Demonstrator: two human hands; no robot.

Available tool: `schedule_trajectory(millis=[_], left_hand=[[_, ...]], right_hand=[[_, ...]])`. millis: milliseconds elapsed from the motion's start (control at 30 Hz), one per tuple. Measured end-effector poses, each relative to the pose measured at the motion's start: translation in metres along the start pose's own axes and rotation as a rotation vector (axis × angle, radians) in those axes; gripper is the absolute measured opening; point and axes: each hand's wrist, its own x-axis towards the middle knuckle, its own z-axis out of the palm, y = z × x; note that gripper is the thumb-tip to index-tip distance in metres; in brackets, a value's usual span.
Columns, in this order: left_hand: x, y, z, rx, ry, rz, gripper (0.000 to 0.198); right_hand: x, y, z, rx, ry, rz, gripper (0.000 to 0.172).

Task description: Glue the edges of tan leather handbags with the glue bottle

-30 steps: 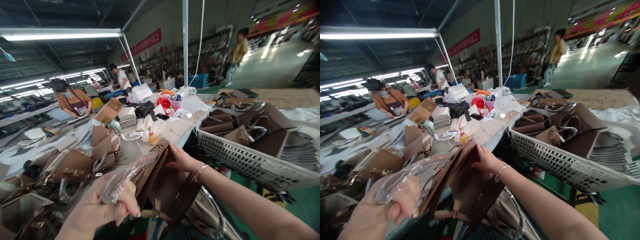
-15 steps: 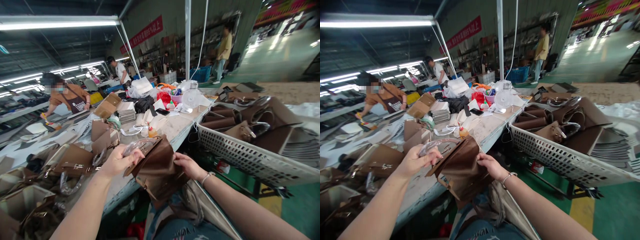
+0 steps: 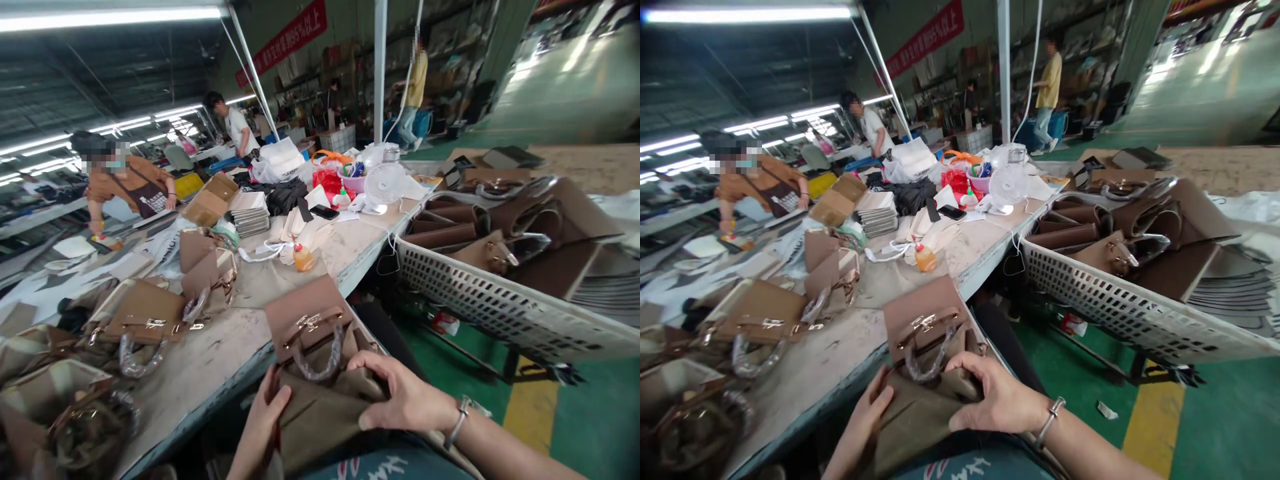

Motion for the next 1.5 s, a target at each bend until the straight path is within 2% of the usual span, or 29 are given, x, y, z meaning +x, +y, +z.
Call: schedule_trajectory(millis=[67, 167, 233, 300, 367, 433, 500, 567, 633, 700, 767, 833, 900, 1000, 1067, 1167, 1267, 1333, 1400, 1433, 1500], left_hand=[[-0.013, -0.012, 0.006, 0.03, -0.113, -0.01, 0.073], [-0.021, -0.011, 0.018, 0.255, -0.057, 0.153, 0.043], [-0.022, -0.005, 0.025, 0.355, -0.008, 0.223, 0.018], [-0.022, -0.003, 0.03, 0.359, 0.019, 0.235, 0.007], [-0.022, -0.006, 0.034, 0.246, 0.065, 0.21, 0.011], [-0.021, -0.012, 0.036, 0.01, 0.104, 0.135, 0.019], [-0.022, -0.018, 0.038, -0.243, 0.137, 0.022, 0.034], [-0.022, -0.019, 0.041, -0.387, 0.162, -0.083, 0.052], [-0.022, -0.015, 0.042, -0.409, 0.118, -0.15, 0.062], [-0.02, -0.01, 0.044, -0.381, -0.018, -0.177, 0.06], [-0.015, -0.006, 0.045, -0.336, -0.117, -0.176, 0.052], [-0.009, -0.003, 0.046, -0.322, -0.098, -0.142, 0.046], [-0.005, 0.0, 0.048, -0.351, -0.02, -0.086, 0.039], [-0.004, 0.011, 0.052, -0.417, 0.008, -0.018, 0.03], [-0.005, 0.022, 0.056, -0.48, -0.048, -0.011, 0.029], [-0.006, 0.035, 0.065, -0.589, -0.137, -0.053, 0.029], [-0.007, 0.038, 0.075, -0.597, -0.139, -0.071, 0.032], [-0.008, 0.035, 0.08, -0.583, -0.153, -0.07, 0.032], [-0.009, 0.027, 0.082, -0.537, -0.141, -0.097, 0.029], [-0.01, 0.022, 0.083, -0.503, -0.118, -0.116, 0.027], [-0.009, 0.012, 0.083, -0.438, -0.06, -0.144, 0.027]], right_hand=[[0.001, 0.006, 0.002, -0.089, 0.071, 0.004, 0.03], [0.007, 0.019, 0.003, -0.326, 0.248, -0.132, 0.004], [0.01, 0.03, -0.001, -0.483, 0.387, -0.197, 0.009], [0.011, 0.041, -0.009, -0.605, 0.48, -0.138, 0.028], [0.011, 0.051, -0.018, -0.667, 0.425, -0.011, 0.064], [0.008, 0.059, -0.023, -0.719, 0.287, 0.072, 0.094], [0.007, 0.064, -0.024, -0.845, 0.192, 0.068, 0.109], [0.009, 0.067, -0.022, -1.002, 0.181, 0.027, 0.109], [0.014, 0.07, -0.022, -1.101, 0.218, 0.001, 0.101], [0.022, 0.071, -0.024, -1.139, 0.267, -0.043, 0.092], [0.028, 0.072, -0.029, -1.135, 0.253, -0.163, 0.088], [0.033, 0.071, -0.035, -1.085, 0.195, -0.308, 0.083], [0.035, 0.07, -0.038, -0.988, 0.202, -0.362, 0.074], [0.039, 0.069, -0.04, -0.789, 0.336, -0.224, 0.07], [0.044, 0.07, -0.039, -0.694, 0.421, -0.114, 0.076], [0.054, 0.07, -0.035, -0.734, 0.478, -0.015, 0.083], [0.057, 0.061, -0.027, -0.839, 0.336, 0.065, 0.083], [0.054, 0.052, -0.021, -0.865, 0.179, 0.04, 0.079], [0.046, 0.041, -0.014, -0.883, 0.077, -0.027, 0.078], [0.042, 0.037, -0.01, -0.901, 0.063, -0.063, 0.083], [0.036, 0.032, -0.001, -0.963, 0.113, -0.121, 0.103]])
